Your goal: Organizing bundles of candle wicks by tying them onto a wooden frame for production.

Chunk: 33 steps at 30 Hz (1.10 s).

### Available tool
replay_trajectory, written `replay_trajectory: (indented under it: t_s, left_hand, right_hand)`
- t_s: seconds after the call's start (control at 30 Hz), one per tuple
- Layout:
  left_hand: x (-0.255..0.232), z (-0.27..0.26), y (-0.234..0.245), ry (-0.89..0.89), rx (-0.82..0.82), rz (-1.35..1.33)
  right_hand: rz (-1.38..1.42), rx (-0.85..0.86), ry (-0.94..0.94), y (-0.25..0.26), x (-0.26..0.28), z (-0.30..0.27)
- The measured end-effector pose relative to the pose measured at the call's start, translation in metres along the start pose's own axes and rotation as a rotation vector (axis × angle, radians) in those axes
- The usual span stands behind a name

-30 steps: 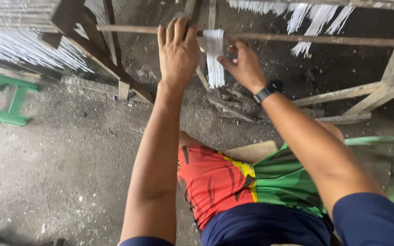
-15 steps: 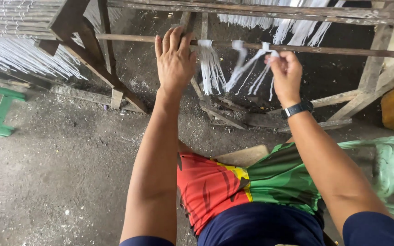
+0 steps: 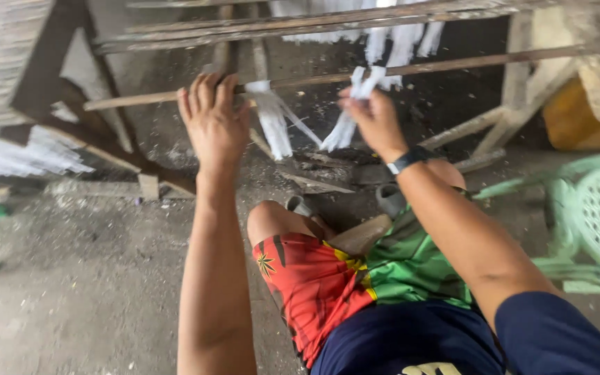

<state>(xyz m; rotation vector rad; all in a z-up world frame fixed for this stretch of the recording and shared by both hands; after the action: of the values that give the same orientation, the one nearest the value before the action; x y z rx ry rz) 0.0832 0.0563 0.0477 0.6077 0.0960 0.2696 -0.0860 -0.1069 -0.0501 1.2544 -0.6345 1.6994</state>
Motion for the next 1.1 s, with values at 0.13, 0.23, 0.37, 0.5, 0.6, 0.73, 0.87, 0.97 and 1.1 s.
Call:
replay_trajectory:
  t_s: [0.13, 0.23, 0.37, 0.5, 0.6, 0.73, 0.87, 0.97, 1.1]
  left_hand:
    - [0.009, -0.008, -0.025, 0.086, 0.177, -0.023]
    - [0.008, -0.006, -0.016, 0.116, 0.171, -0.072]
    - [0.007, -0.006, -0.013, 0.11, 0.155, -0.078]
    - [0.01, -0.008, -0.014, 0.118, 0.097, -0.075]
    - [0.009, -0.008, -0.014, 0.125, 0.112, -0.052]
    - [0.009, -0.005, -0.011, 0.145, 0.16, -0.019]
    - [0.005, -0.004, -0.009, 0.133, 0.128, 0.011]
    - [-0.019, -0.002, 0.01, 0.149, 0.002, 0.047]
    - [-0.081, -0.021, -0.001, 0.191, -0.145, -0.358]
  right_hand:
    - [0.012, -0.056, 0.106, -0.006, 0.007, -0.008]
    - [0.018, -0.054, 0.095, -0.009, 0.007, -0.008]
    - [0.052, -0.023, 0.042, 0.004, 0.011, -0.01]
    - [-0.024, 0.031, -0.006, 0.025, -0.018, 0.006]
    - [-0.083, 0.133, -0.049, 0.028, 0.02, 0.003]
    - [-0.07, 0.325, -0.084, 0.022, 0.026, 0.005]
    - [-0.01, 0.312, -0.123, 0.013, 0.028, 0.009]
    - [0.039, 0.293, -0.151, 0.008, 0.007, 0.012]
    - [0.029, 0.28, -0.055, 0.01, 0.022, 0.02]
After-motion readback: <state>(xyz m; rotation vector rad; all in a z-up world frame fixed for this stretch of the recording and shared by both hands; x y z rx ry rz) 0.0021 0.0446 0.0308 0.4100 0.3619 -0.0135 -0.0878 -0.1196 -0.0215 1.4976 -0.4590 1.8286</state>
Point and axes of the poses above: each hand's wrist, its own z-axis towards the middle knuckle, its own y-axis out of the back of the hand, x = y × z, the point moved 9 cm from there along z, towards the middle knuckle, and after that the axes turned 6 degrees about -x, right-handed, at the moved point
